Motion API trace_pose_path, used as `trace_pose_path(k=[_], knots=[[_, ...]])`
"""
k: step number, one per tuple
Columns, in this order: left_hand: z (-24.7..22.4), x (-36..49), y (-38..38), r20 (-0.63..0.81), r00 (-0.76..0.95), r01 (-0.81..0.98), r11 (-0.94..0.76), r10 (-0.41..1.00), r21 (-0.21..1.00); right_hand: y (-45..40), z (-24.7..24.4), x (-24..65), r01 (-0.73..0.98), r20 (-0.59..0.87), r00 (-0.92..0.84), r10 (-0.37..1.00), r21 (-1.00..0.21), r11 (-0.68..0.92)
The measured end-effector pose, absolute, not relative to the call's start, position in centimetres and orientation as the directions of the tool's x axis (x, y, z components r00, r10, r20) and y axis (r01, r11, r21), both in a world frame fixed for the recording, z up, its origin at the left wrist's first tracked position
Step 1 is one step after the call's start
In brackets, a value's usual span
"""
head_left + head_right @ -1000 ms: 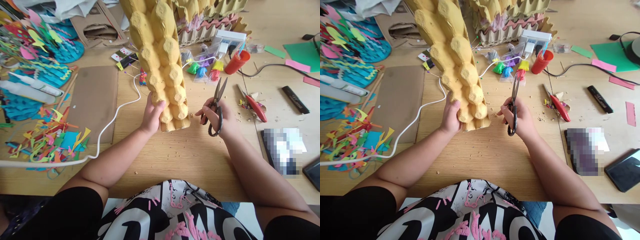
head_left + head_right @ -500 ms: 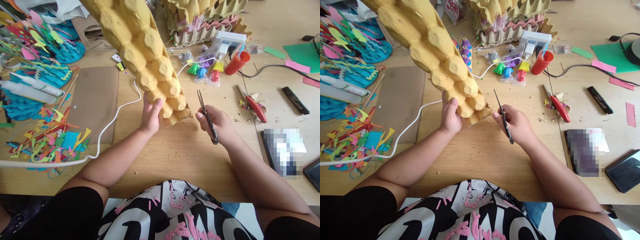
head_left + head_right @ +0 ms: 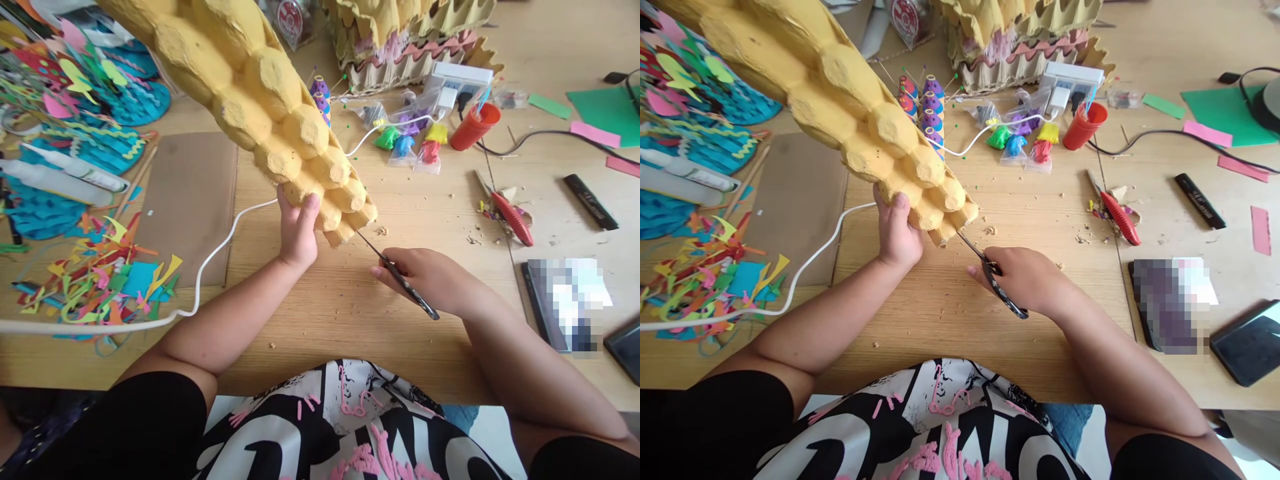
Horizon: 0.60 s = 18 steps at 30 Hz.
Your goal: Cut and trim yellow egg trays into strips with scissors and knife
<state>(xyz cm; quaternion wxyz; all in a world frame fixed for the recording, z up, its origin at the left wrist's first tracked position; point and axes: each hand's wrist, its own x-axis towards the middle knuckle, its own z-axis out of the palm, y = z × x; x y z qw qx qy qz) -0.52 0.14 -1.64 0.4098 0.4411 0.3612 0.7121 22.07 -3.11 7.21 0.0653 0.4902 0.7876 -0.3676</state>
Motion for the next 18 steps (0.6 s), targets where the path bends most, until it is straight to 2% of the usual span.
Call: trace_pose_path(k=[6,11,18], knots=[[-1.2,-0.4,-0.2,0.303,-0.255,-0.22,-0.36,0.918,0.907,-2.9,6.4,21.5,0.79,-0.449,-0.516,0.73,-0.578,0.204],[-2.1,-0.5,0.0,0.385,-0.252,-0.255,-0.445,0.888,0.858,-2.9,6.2,21.3,0.774,-0.45,-0.513,0.731,-0.61,0.167],[-3.3,-1.0,0.1,0.438,-0.174,-0.133,-0.461,0.882,0.877,-3.0,6.4,21.0,0.78,-0.463,-0.503,0.73,-0.607,0.153]])
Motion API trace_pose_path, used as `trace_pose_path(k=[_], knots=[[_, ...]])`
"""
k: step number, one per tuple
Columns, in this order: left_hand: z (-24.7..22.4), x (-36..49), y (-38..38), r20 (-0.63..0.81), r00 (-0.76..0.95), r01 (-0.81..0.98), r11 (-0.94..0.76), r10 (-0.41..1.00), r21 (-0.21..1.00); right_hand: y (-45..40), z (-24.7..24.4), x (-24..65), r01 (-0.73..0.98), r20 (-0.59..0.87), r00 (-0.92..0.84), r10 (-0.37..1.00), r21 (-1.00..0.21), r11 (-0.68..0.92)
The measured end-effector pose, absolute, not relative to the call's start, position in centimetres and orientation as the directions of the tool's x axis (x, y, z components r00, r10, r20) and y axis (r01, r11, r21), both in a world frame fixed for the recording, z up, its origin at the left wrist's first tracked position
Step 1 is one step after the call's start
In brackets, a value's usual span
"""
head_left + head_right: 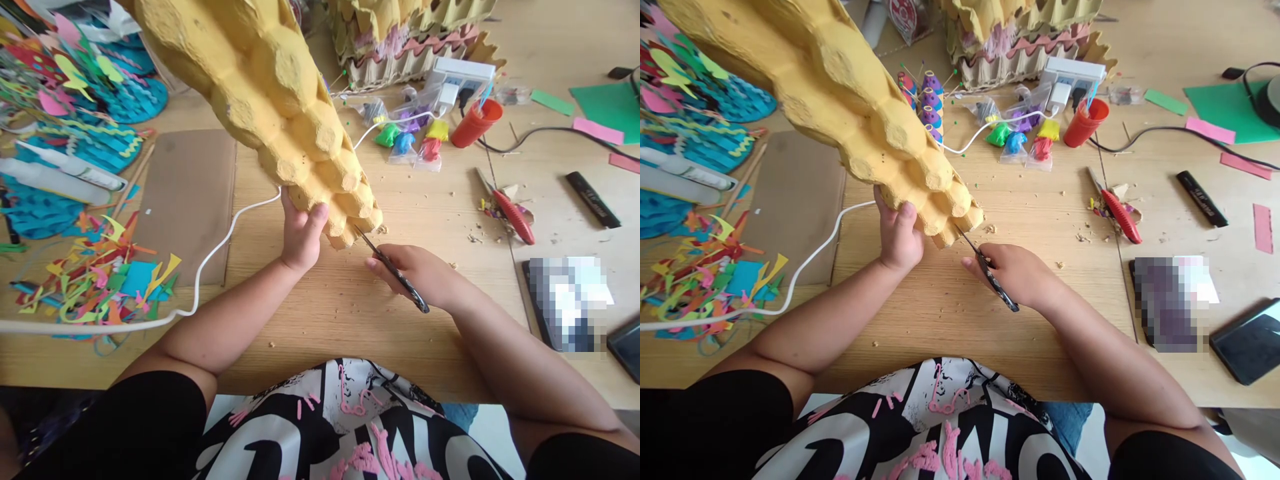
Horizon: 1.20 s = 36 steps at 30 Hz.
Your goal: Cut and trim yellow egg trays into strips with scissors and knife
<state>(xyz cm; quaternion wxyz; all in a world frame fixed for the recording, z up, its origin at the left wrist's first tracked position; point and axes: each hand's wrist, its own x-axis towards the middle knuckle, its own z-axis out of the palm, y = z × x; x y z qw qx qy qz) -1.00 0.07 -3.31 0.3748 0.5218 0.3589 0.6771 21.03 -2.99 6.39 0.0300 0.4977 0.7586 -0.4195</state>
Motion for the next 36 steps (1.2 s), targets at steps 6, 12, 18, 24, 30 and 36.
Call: trace_pose_path(k=[6,12,18,24,30,36], knots=[[-3.7,-1.09,0.19,0.484,-0.156,-0.07,-0.499,0.861,0.864,-2.97,6.5,20.86,0.783,-0.465,-0.495,0.734,-0.605,0.145],[-3.75,-1.11,0.2,0.489,-0.144,-0.028,-0.497,0.86,0.867,-3.06,6.38,20.84,0.79,-0.471,-0.484,0.738,-0.597,0.138],[-3.51,-1.03,0.15,0.48,-0.16,-0.054,-0.493,0.863,0.868,-3.13,6.34,20.79,0.798,-0.472,-0.48,0.74,-0.585,0.145],[-3.56,-1.01,0.1,0.478,-0.159,-0.085,-0.494,0.864,0.865,-3.09,6.4,20.81,0.792,-0.473,-0.486,0.735,-0.593,0.142],[-3.66,-0.88,0.02,0.504,-0.112,-0.075,-0.513,0.857,0.855,-3.05,6.23,20.79,0.791,-0.469,-0.485,0.738,-0.595,0.141],[-3.83,-0.82,-0.07,0.52,-0.091,-0.086,-0.527,0.849,0.845,-3.13,6.33,20.64,0.803,-0.486,-0.464,0.741,-0.583,0.12]])
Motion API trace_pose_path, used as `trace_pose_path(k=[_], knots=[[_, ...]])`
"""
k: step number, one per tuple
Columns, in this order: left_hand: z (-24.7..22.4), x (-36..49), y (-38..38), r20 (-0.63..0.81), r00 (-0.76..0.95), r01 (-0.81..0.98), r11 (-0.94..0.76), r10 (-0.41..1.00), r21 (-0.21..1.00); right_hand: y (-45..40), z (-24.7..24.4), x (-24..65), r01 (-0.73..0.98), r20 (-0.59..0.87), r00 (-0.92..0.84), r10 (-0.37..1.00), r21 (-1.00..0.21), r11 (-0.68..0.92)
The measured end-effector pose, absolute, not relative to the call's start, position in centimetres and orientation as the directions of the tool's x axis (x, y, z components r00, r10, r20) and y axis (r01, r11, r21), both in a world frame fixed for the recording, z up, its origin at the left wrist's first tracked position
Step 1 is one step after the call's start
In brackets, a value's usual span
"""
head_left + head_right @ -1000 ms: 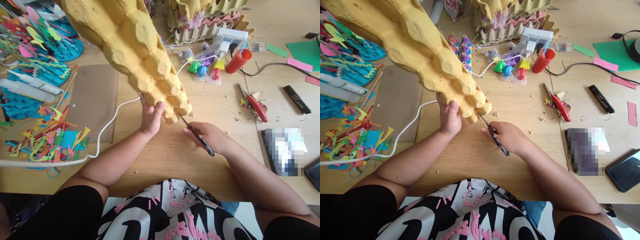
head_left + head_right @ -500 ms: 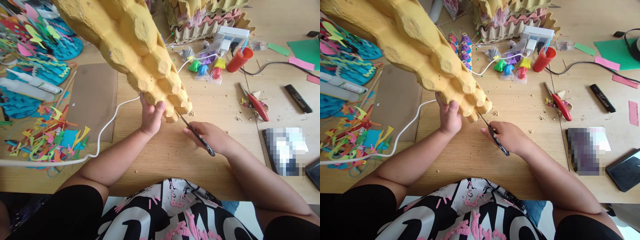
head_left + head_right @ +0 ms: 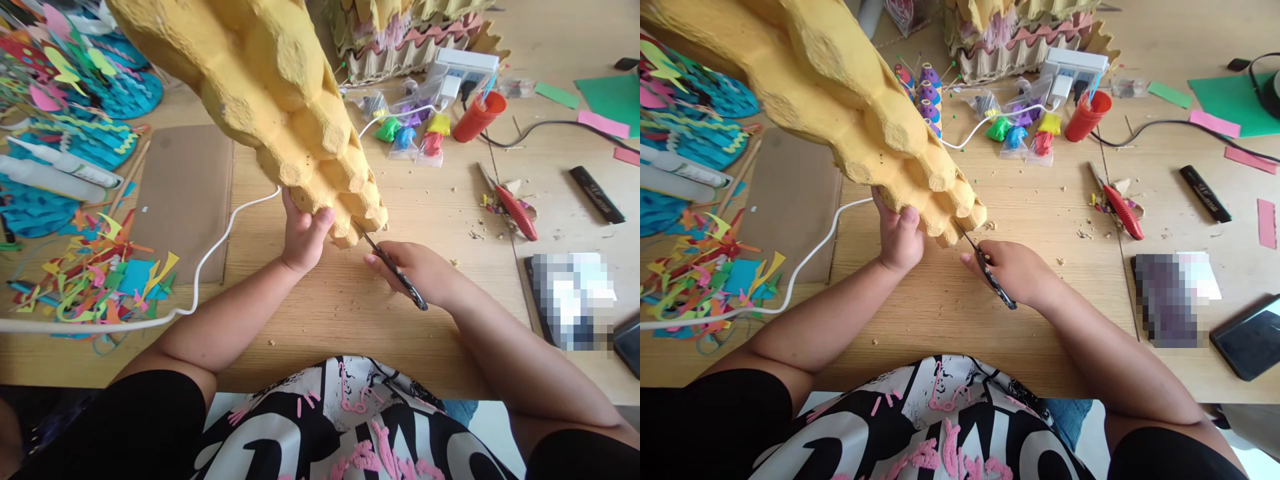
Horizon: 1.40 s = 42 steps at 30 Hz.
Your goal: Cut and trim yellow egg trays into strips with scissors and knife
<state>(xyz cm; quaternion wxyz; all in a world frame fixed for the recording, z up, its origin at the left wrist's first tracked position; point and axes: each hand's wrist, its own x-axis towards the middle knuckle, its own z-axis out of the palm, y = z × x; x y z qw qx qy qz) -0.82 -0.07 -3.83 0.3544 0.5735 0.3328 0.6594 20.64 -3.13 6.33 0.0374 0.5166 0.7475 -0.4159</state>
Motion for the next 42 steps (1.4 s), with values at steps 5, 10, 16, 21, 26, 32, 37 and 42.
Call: trace_pose_path(k=[5,10,16,21,26,32,37,42], knots=[[-3.5,-0.7,-0.1,0.506,-0.113,-0.088,-0.516,0.855,0.852,-3.3,6.1,20.5,0.809,-0.47,-0.453,0.758,-0.573,0.128],[-3.3,-0.8,0.0,0.489,-0.143,-0.072,-0.502,0.86,0.862,-3.4,5.8,20.2,0.817,-0.433,-0.446,0.783,-0.555,0.158],[-3.4,-1.0,0.1,0.46,-0.156,-0.052,-0.472,0.874,0.88,-3.5,5.5,20.1,0.833,-0.415,-0.434,0.8,-0.524,0.18],[-3.2,-0.9,0.1,0.447,-0.162,-0.055,-0.461,0.88,0.886,-3.6,5.4,20.2,0.832,-0.401,-0.431,0.809,-0.523,0.184],[-3.0,-0.9,0.0,0.465,-0.159,-0.083,-0.481,0.871,0.873,-3.6,5.2,20.1,0.841,-0.4,-0.426,0.811,-0.505,0.193],[-3.2,-0.9,0.0,0.446,-0.161,-0.053,-0.459,0.88,0.887,-3.6,5.3,20.1,0.845,-0.409,-0.427,0.807,-0.499,0.194],[-3.5,-1.1,0.3,0.484,-0.163,-0.067,-0.499,0.86,0.864,-3.5,5.1,20.1,0.841,-0.404,-0.425,0.81,-0.507,0.188],[-3.7,-1.2,0.4,0.491,-0.152,-0.061,-0.504,0.858,0.861,-3.5,4.7,20.1,0.839,-0.394,-0.419,0.818,-0.513,0.183]])
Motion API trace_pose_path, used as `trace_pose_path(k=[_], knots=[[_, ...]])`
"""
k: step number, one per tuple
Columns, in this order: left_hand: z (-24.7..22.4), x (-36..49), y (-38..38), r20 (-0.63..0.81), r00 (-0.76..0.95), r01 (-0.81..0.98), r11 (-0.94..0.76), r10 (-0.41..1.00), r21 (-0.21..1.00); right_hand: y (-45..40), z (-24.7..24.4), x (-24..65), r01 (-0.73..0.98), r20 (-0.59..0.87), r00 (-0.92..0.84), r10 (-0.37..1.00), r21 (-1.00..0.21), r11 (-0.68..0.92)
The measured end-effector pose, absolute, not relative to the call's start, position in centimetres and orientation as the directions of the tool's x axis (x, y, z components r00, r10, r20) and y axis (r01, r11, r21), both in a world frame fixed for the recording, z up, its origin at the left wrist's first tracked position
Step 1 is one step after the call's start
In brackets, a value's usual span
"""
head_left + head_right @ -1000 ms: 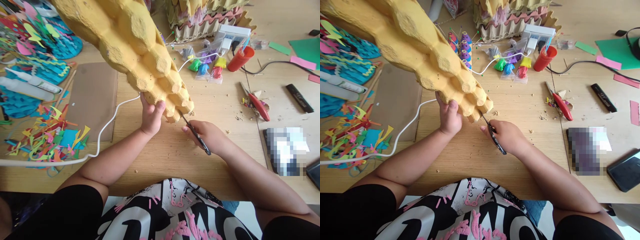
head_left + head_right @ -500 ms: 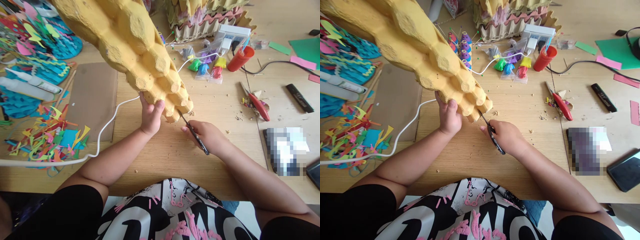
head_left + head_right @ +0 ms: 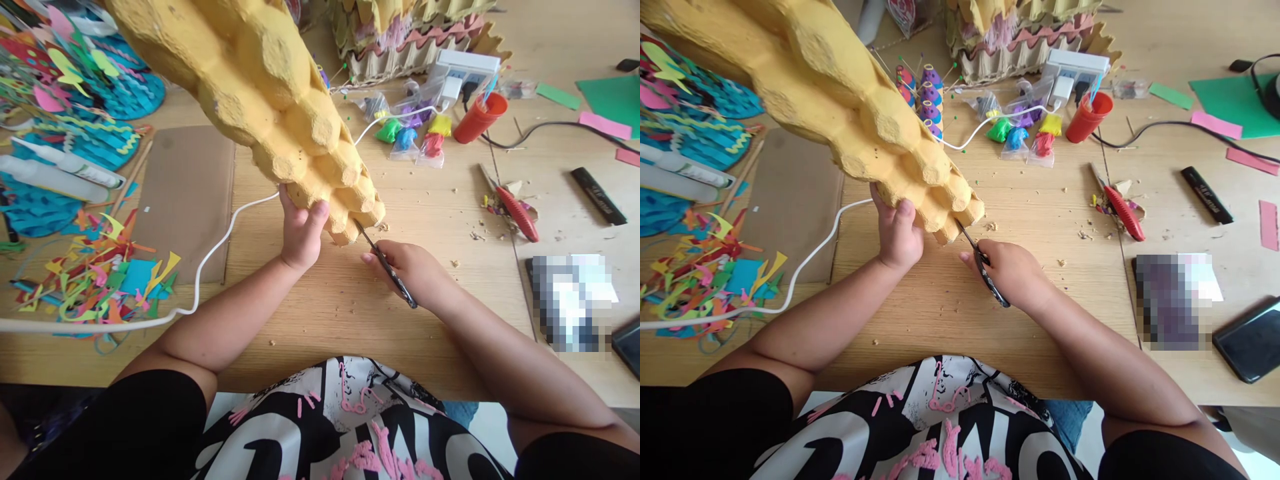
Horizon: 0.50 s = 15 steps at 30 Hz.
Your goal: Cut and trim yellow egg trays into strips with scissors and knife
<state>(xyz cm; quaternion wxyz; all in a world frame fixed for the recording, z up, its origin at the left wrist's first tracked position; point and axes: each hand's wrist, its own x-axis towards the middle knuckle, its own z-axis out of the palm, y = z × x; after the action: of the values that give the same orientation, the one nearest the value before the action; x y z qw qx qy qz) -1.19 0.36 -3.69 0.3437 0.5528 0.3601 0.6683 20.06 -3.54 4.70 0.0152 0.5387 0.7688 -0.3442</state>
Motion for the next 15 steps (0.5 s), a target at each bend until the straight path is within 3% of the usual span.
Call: trace_pose_path(k=[15], knots=[[-3.74,-1.16,0.33,0.466,-0.163,-0.017,-0.475,0.87,0.88,-3.93,4.68,19.94,0.826,-0.364,-0.401,0.841,-0.541,0.16]])
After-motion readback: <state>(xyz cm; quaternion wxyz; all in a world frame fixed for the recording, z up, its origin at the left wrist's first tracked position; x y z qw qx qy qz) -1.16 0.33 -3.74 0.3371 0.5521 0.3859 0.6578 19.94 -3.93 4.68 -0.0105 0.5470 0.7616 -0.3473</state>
